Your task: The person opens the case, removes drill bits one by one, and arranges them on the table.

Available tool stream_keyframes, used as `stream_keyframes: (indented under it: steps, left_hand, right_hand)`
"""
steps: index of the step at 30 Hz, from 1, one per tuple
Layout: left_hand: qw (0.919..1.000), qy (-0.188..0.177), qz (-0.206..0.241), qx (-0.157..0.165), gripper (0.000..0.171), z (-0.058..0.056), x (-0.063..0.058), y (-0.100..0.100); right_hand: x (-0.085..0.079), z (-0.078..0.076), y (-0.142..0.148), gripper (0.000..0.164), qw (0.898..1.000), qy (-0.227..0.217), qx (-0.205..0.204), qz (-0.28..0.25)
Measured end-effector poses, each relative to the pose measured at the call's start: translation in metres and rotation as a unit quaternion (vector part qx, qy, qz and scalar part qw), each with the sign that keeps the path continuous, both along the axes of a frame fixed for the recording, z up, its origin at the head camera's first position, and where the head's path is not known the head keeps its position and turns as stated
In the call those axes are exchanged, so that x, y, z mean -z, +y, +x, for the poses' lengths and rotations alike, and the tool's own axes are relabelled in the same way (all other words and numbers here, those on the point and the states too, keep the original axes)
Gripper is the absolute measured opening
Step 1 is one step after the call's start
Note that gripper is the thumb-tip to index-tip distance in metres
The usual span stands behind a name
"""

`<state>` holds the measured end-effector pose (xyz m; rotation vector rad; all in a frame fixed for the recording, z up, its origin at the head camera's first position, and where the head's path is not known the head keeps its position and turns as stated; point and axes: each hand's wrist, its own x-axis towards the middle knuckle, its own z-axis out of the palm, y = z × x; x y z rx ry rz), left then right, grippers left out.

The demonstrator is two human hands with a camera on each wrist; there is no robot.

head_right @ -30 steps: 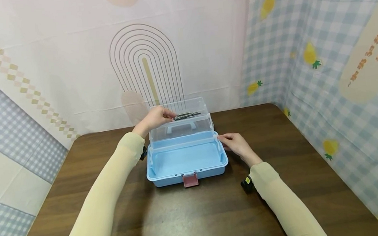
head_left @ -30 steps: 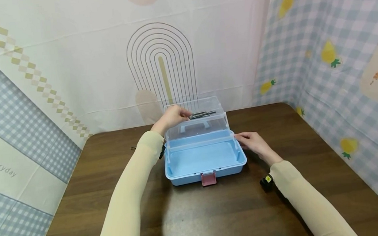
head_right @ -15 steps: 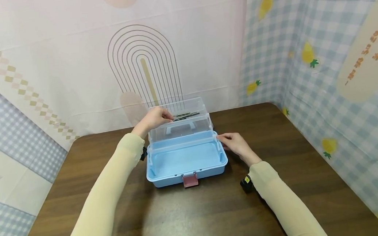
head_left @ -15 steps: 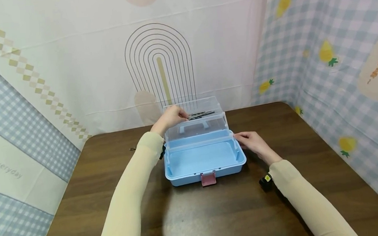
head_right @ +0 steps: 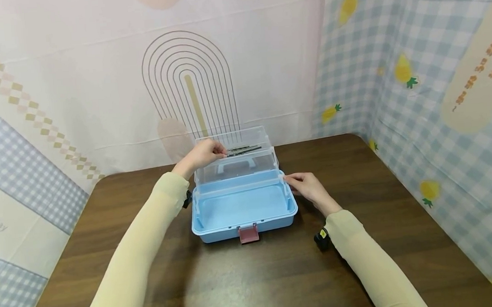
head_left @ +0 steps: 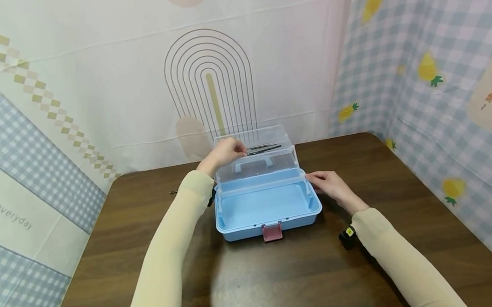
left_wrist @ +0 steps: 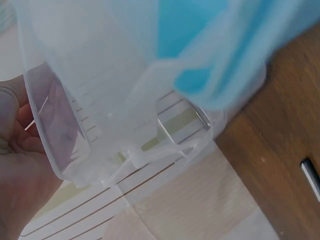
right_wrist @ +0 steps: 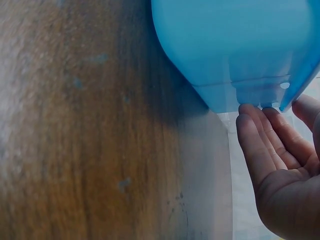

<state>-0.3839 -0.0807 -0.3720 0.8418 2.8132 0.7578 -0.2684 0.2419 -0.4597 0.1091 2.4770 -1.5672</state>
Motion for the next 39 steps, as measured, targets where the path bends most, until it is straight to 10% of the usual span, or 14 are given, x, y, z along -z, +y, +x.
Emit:
stream_keyframes:
  steps: [18,39]
  left_hand:
    - [0.9984,-0.039,0.015,0.037,0.018,-0.002,-0.006,-0.015]
    - [0.998,-0.018,0.061,0.002,0.024,-0.001,-0.025,-0.039]
  right_hand:
    - [0.003,0.0,0.001,0.056,1.0,0.012,-0.008,-0.004]
    - [0.002,-0.001,0.0,0.059,1.0,0.004,-0.003,-0.003]
